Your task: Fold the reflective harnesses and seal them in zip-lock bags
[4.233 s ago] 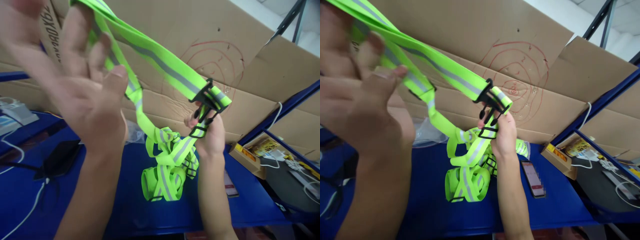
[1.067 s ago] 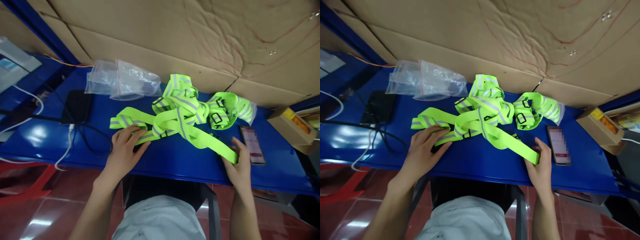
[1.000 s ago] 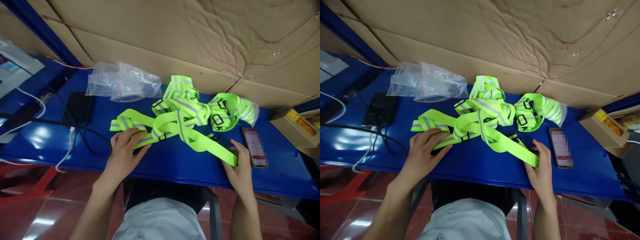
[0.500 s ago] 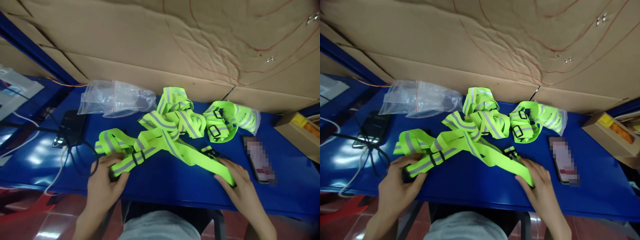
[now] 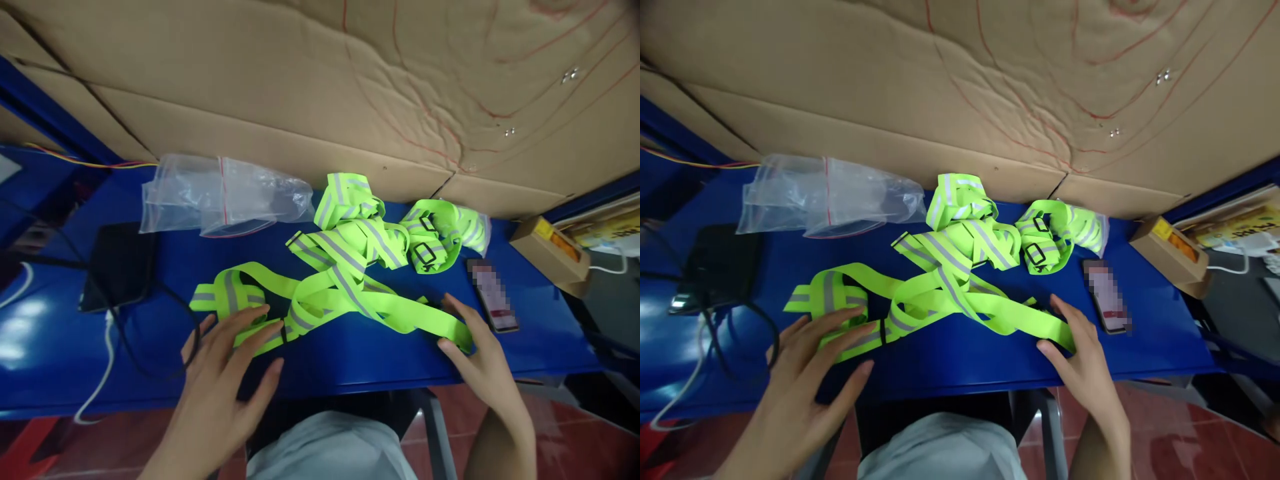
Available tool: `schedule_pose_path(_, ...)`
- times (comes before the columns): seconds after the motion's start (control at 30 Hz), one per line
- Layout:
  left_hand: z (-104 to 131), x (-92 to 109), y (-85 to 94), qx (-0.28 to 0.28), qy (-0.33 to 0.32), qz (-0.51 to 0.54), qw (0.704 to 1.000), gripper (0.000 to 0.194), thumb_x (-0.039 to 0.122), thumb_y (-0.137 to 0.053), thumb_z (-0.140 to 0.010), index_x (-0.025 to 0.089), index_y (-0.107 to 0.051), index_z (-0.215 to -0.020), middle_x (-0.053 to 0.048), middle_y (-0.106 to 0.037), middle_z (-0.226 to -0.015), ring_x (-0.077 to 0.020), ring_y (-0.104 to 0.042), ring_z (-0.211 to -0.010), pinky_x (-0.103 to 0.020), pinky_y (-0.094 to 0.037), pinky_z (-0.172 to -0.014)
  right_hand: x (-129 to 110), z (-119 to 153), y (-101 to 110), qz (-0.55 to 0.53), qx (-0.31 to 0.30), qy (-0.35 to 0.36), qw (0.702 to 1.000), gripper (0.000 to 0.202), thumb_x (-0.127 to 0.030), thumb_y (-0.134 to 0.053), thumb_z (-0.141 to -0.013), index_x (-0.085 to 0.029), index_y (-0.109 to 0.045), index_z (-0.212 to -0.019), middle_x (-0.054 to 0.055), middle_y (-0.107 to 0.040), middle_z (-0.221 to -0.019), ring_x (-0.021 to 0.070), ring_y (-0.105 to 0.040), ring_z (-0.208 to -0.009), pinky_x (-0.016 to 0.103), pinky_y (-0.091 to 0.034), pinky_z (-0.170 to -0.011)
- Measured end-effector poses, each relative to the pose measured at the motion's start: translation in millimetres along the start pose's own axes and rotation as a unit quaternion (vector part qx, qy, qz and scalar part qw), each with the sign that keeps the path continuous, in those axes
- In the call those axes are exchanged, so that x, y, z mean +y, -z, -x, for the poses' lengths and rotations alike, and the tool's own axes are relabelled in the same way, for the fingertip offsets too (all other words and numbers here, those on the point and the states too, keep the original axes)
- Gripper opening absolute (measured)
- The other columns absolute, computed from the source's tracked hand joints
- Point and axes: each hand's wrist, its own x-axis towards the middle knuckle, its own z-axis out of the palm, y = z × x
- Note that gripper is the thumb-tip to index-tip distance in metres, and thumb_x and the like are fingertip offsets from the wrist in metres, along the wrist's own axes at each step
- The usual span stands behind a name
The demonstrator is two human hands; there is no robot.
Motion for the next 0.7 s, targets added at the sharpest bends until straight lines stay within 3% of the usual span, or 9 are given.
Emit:
schedule_pose_path(0.1,-15.5,8.6,-8.5,0.037,-0.001,-0.011,0.999,0.031,0.024,-0.054,-0.103,0.027,-0.061,-0.133,-0.012,-0.071,-0.127,-0.0326,-0.066,-0.12,-0.054,-0.042,-0.112,-13.3,-5.5,1.4,-0.046,-0.014,0.051,0.998,0.043,-0.052,-0.05,-0.108,-0.036,-0.062,-0.146,0.006,-0.067,-0.145,0.0312,-0.059,-0.137,0.05,-0.045,-0.114)
schedule_pose_path(0.17,-33.1,17.2,-18.0,0.028,-0.002,-0.036,0.999,0.036,0.029,-0.055,-0.104,0.024,-0.058,-0.139,-0.012,-0.073,-0.127,-0.0332,-0.068,-0.117,-0.052,-0.046,-0.107,-23.1,-9.2,-0.8,-0.057,-0.017,0.049,0.997,0.035,-0.043,-0.045,-0.112,-0.037,-0.069,-0.135,0.005,-0.07,-0.135,0.0264,-0.064,-0.13,0.045,-0.049,-0.111)
schedule_pose_path(0.23,-53.5,25.9,-27.9,-0.017,-0.003,-0.085,0.996,0.049,0.035,-0.057,-0.103,0.021,-0.052,-0.15,-0.016,-0.069,-0.138,-0.0378,-0.066,-0.121,-0.054,-0.048,-0.104,-30.0,-11.0,-3.7,-0.058,-0.054,0.047,0.996,0.033,-0.037,-0.045,-0.112,-0.037,-0.068,-0.136,0.005,-0.067,-0.134,0.0232,-0.065,-0.126,0.039,-0.053,-0.106)
schedule_pose_path(0.3,-71.9,30.7,-35.9,-0.096,0.006,-0.12,0.988,0.06,0.03,-0.061,-0.101,0.021,-0.045,-0.159,-0.018,-0.062,-0.149,-0.041,-0.064,-0.126,-0.056,-0.05,-0.103,-31.9,-10.2,-6.3,-0.04,-0.117,0.061,0.99,0.037,-0.034,-0.045,-0.111,-0.039,-0.061,-0.144,0.006,-0.06,-0.141,0.0228,-0.063,-0.13,0.038,-0.056,-0.105)
schedule_pose_path(0.37,-84.6,29.6,-39.6,-0.148,0.024,-0.098,0.984,0.061,0.023,-0.063,-0.098,0.022,-0.049,-0.157,-0.016,-0.069,-0.138,-0.0393,-0.069,-0.118,-0.053,-0.053,-0.097,-28.5,-7.9,-8.8,-0.003,-0.145,0.075,0.987,0.043,-0.031,-0.044,-0.111,-0.042,-0.055,-0.15,0.006,-0.056,-0.146,0.024,-0.06,-0.135,0.042,-0.056,-0.106)
schedule_pose_path(0.43,-90.5,23.5,-37.3,-0.152,0.042,-0.053,0.986,0.045,0.022,-0.064,-0.097,0.021,-0.062,-0.142,-0.012,-0.076,-0.12,-0.035,-0.072,-0.107,-0.048,-0.054,-0.093,-21.8,-5.4,-12.3,0.034,-0.132,0.081,0.987,0.045,-0.03,-0.044,-0.111,-0.042,-0.053,-0.153,0.007,-0.057,-0.143,0.0257,-0.062,-0.132,0.045,-0.056,-0.103)
schedule_pose_path(0.5,-91.6,16.1,-28.3,-0.101,0.062,-0.008,0.993,0.024,0.025,-0.065,-0.097,0.02,-0.07,-0.12,-0.008,-0.077,-0.107,-0.0293,-0.073,-0.098,-0.041,-0.054,-0.088,-14.5,-3.4,-16.8,0.058,-0.098,0.079,0.99,0.044,-0.034,-0.046,-0.111,-0.039,-0.054,-0.154,0.009,-0.06,-0.135,0.0266,-0.065,-0.123,0.045,-0.057,-0.099)
schedule_pose_path(0.6,-91.7,9.1,-7.8,0.094,0.114,0.091,0.985,0.012,0.023,-0.069,-0.088,0.02,-0.068,-0.099,0.0,-0.071,-0.086,-0.0176,-0.069,-0.076,-0.028,-0.051,-0.071,-7.0,-0.7,-23.8,0.08,-0.054,0.072,0.993,0.047,-0.047,-0.051,-0.109,-0.035,-0.056,-0.154,0.01,-0.062,-0.124,0.0268,-0.068,-0.112,0.044,-0.056,-0.092)
schedule_pose_path(0.7,-96.1,9.5,8.3,0.317,0.177,0.238,0.901,0.024,0.014,-0.069,-0.076,0.02,-0.059,-0.096,0.008,-0.059,-0.074,-0.0091,-0.058,-0.054,-0.021,-0.043,-0.054,-4.9,2.2,-28.8,0.085,-0.028,0.059,0.994,0.052,-0.056,-0.052,-0.107,-0.033,-0.058,-0.153,0.01,-0.063,-0.118,0.0269,-0.068,-0.108,0.044,-0.054,-0.088)
